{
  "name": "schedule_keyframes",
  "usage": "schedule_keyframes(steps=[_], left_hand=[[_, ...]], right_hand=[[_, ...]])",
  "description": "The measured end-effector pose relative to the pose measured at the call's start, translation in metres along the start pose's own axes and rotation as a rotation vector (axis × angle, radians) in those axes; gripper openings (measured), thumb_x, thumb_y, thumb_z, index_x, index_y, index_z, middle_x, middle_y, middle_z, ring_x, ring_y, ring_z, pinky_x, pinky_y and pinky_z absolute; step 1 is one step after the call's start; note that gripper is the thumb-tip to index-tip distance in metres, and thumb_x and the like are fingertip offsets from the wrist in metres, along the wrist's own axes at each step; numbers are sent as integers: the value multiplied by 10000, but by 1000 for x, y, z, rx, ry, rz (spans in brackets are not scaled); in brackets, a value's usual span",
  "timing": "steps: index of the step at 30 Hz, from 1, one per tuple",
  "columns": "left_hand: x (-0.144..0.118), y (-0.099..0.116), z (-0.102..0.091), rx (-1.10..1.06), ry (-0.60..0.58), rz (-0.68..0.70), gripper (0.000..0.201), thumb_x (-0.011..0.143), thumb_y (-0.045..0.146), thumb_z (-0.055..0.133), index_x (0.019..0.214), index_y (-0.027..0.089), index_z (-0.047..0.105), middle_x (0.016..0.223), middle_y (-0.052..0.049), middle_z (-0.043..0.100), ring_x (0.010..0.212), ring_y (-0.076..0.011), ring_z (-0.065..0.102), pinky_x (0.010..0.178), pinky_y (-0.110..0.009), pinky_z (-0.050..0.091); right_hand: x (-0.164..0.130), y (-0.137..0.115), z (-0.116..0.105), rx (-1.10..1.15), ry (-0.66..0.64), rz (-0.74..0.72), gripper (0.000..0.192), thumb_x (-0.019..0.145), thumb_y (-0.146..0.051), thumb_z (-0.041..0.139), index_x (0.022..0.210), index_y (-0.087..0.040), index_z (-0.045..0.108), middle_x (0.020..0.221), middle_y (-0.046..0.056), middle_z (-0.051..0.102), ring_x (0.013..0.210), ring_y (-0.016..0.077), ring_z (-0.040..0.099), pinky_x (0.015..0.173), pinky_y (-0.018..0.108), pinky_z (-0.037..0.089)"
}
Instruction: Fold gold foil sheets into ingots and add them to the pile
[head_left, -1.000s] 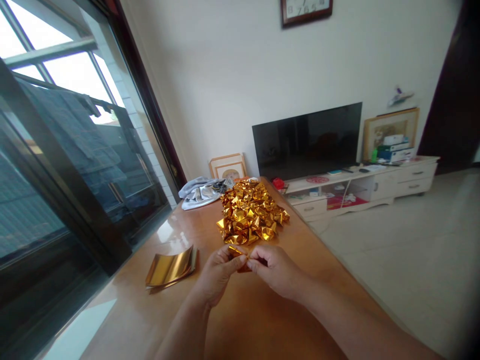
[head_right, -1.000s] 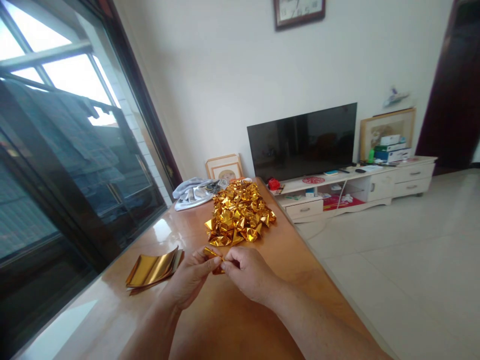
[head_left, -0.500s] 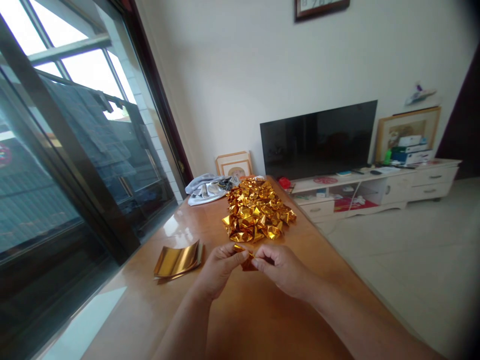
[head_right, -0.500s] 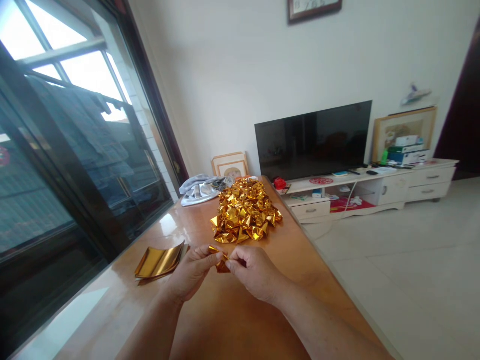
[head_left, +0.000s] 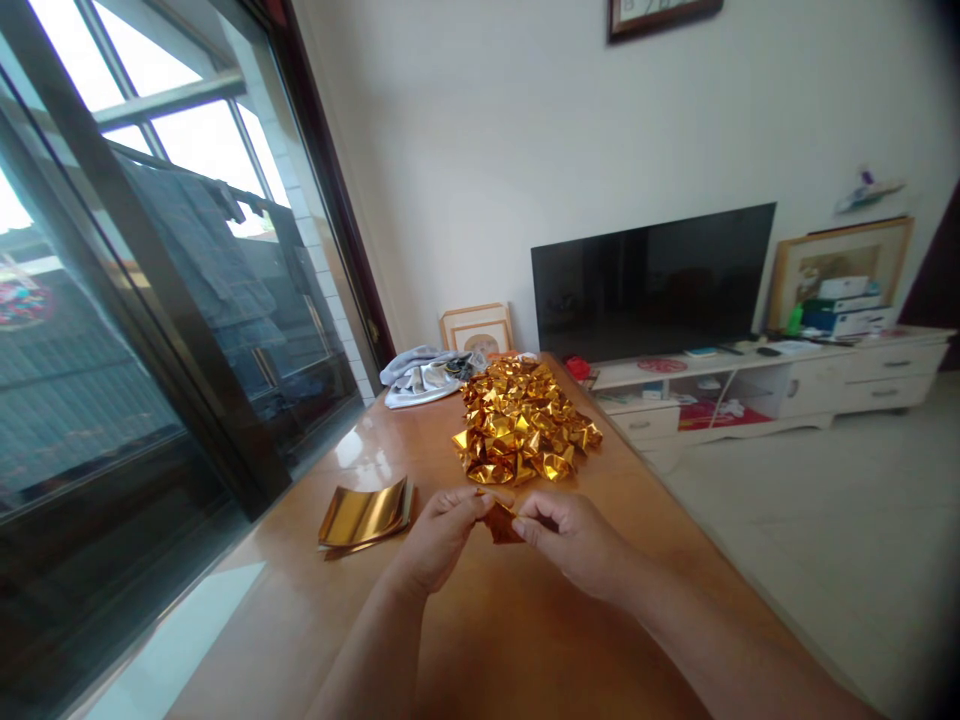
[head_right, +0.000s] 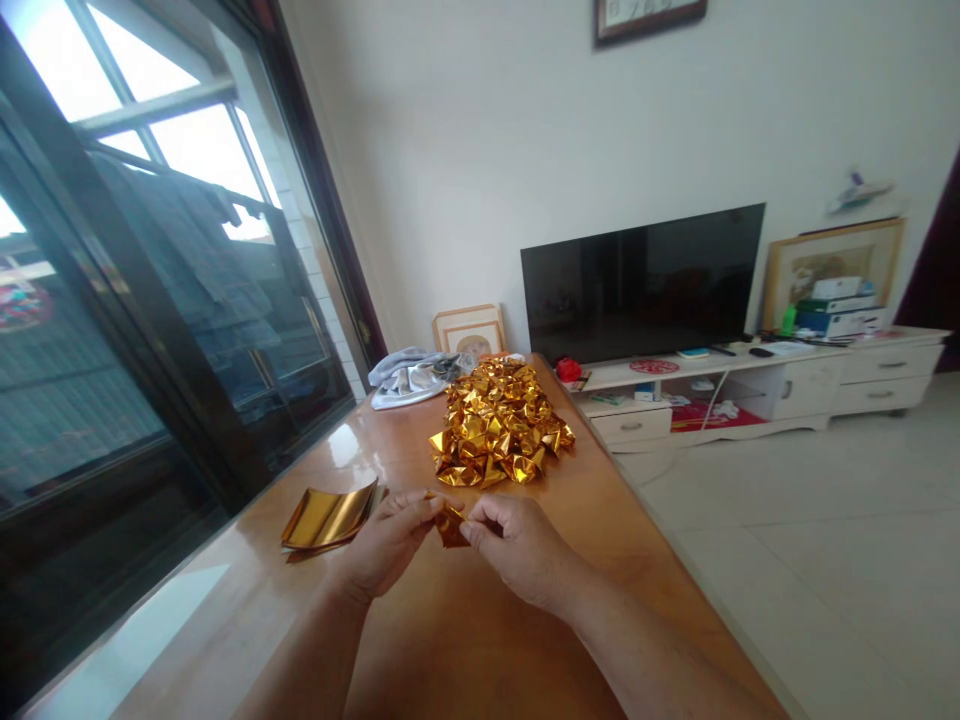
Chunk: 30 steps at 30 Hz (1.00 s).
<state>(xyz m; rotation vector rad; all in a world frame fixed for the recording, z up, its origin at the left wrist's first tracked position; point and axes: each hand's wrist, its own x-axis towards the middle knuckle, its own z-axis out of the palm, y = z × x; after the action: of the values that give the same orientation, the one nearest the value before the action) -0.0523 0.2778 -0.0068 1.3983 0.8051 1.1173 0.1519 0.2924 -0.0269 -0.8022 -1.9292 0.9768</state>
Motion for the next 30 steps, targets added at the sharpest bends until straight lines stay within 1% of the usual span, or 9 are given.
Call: schedule_keyframes(steps=[4, 7, 12, 14, 16, 18, 20, 25, 30], left_hand=[[2, -3, -2, -63, 38, -12, 278, 899, 313, 591, 902, 111, 782, 891, -114, 739, 877, -234, 623, 881, -362, 446], [3, -3, -4, -114, 81, -11, 331, 907, 338, 554, 924, 104, 788, 896, -128, 744, 884, -246, 629, 868, -366, 449], [4, -1, -3, -108, 103, -32, 569, 952, 585, 444, 988, 117, 765, 875, -124, 725, 814, -230, 621, 805, -362, 448], [4, -3, 0, -33, 97, -38, 509, 925, 582, 530, 992, 129, 751, 835, -94, 707, 791, -213, 612, 783, -343, 440], [5, -7, 2, 55, 86, -37, 390, 902, 503, 624, 905, 130, 740, 782, -64, 684, 759, -188, 592, 763, -318, 428], [5, -10, 4, 91, 73, -34, 359, 911, 460, 631, 801, 128, 715, 744, -48, 663, 740, -171, 572, 750, -304, 419], [6, -11, 7, 64, 76, -29, 389, 933, 464, 597, 758, 132, 698, 728, -42, 651, 737, -168, 567, 739, -299, 417], [7, -12, 15, -33, 41, -61, 259, 886, 401, 682, 902, 146, 727, 854, -52, 692, 820, -182, 599, 791, -311, 428], [10, -20, 18, -33, 72, -47, 260, 874, 380, 698, 864, 122, 731, 822, -59, 687, 764, -161, 569, 739, -289, 412]], right_hand=[[0, 1, -1, -20, 5, -1, 200, 906, -283, 563, 742, -176, 604, 709, -16, 570, 674, 138, 503, 618, 243, 380], [0, 2, 0, -33, 14, 0, 202, 898, -274, 571, 720, -179, 584, 692, -22, 551, 661, 135, 492, 596, 242, 359], [0, 4, 2, -32, 22, 19, 187, 889, -253, 574, 718, -177, 586, 685, -19, 561, 652, 134, 499, 581, 242, 348], [0, 4, 2, -19, 13, 19, 196, 894, -253, 566, 713, -178, 580, 687, -19, 561, 659, 135, 498, 589, 244, 355], [0, 4, 1, -13, 13, 24, 202, 894, -260, 566, 709, -180, 570, 684, -22, 552, 657, 134, 488, 592, 246, 358], [0, 5, 0, -11, 22, 39, 215, 894, -279, 572, 704, -181, 555, 672, -27, 533, 645, 129, 471, 586, 245, 351], [0, 5, 0, 4, 25, 58, 227, 898, -302, 573, 707, -182, 547, 673, -29, 522, 642, 127, 461, 584, 244, 351], [2, 4, -2, 72, -8, 85, 250, 914, -351, 561, 730, -181, 560, 685, -24, 514, 641, 124, 436, 588, 243, 360], [4, 7, -1, 54, 68, 159, 272, 898, -385, 586, 722, -184, 530, 673, -37, 476, 627, 117, 409, 579, 246, 342]])
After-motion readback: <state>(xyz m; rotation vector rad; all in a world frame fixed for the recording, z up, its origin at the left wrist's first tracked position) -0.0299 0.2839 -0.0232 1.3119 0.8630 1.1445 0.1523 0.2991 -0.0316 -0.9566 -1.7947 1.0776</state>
